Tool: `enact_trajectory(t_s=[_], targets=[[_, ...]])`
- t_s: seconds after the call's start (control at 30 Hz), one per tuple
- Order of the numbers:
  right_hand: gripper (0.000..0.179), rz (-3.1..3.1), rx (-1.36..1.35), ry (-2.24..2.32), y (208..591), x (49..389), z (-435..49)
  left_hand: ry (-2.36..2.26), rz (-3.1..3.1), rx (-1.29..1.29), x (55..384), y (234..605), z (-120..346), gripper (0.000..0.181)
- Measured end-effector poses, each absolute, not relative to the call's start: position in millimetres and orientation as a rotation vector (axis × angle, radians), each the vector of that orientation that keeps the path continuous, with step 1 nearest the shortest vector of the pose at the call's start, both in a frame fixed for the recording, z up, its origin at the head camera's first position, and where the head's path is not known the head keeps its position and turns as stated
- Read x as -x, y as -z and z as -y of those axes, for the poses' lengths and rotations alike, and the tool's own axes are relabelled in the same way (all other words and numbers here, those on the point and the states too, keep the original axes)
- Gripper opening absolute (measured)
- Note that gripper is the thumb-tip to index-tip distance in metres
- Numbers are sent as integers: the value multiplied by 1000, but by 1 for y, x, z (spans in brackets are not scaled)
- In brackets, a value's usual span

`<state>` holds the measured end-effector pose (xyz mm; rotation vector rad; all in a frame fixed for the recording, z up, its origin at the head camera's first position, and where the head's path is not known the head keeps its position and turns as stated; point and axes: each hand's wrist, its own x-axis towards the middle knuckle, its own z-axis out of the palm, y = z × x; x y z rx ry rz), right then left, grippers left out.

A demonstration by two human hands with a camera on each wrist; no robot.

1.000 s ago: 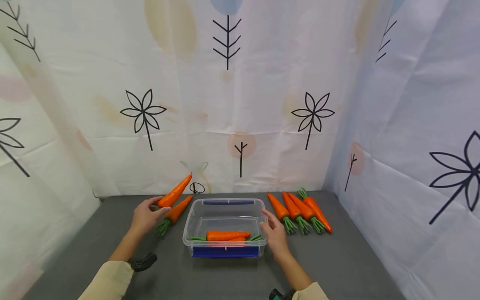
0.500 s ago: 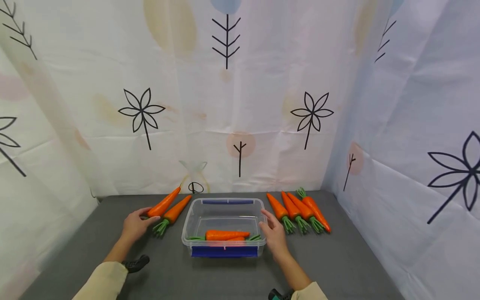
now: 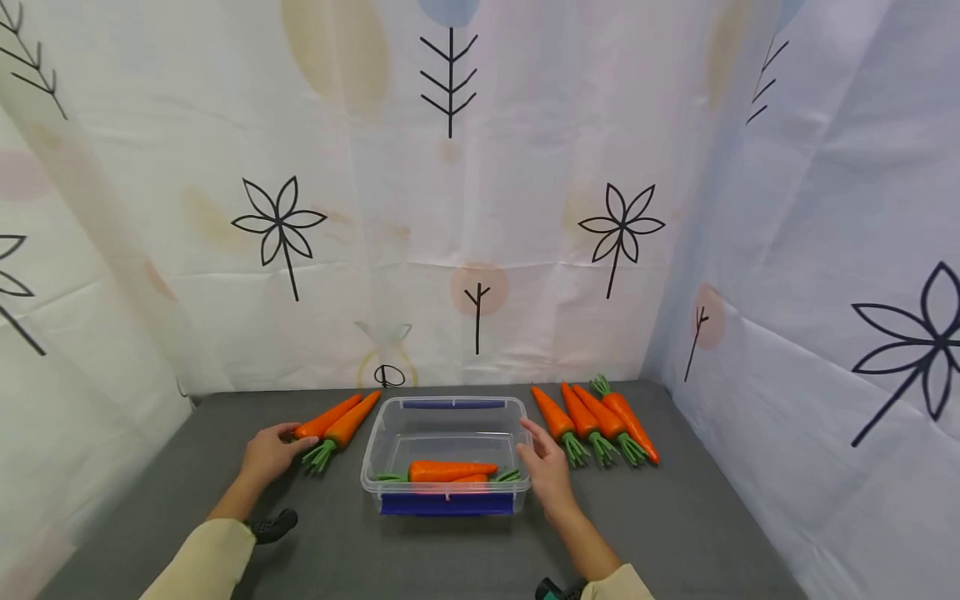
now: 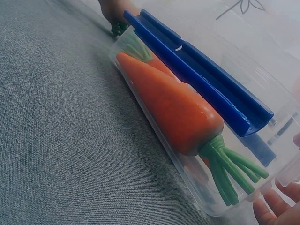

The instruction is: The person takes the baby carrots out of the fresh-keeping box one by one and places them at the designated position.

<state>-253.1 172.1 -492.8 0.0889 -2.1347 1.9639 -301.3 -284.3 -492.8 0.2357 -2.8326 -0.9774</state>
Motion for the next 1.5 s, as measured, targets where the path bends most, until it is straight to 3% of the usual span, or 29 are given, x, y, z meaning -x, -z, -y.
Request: enact_trajectory(t_s=[0.4,0.73,1.5], targets=[[41,2124,-95,-1963,492,253,-172,1002,2790,-221,306,487,286,66],[41,2125,-109,-1964,493,254,-173,873,2621,64,311,465,268,50],[41,2138,-105,-1946,493,252,-172,1288,2680,578,312,403,179,53]])
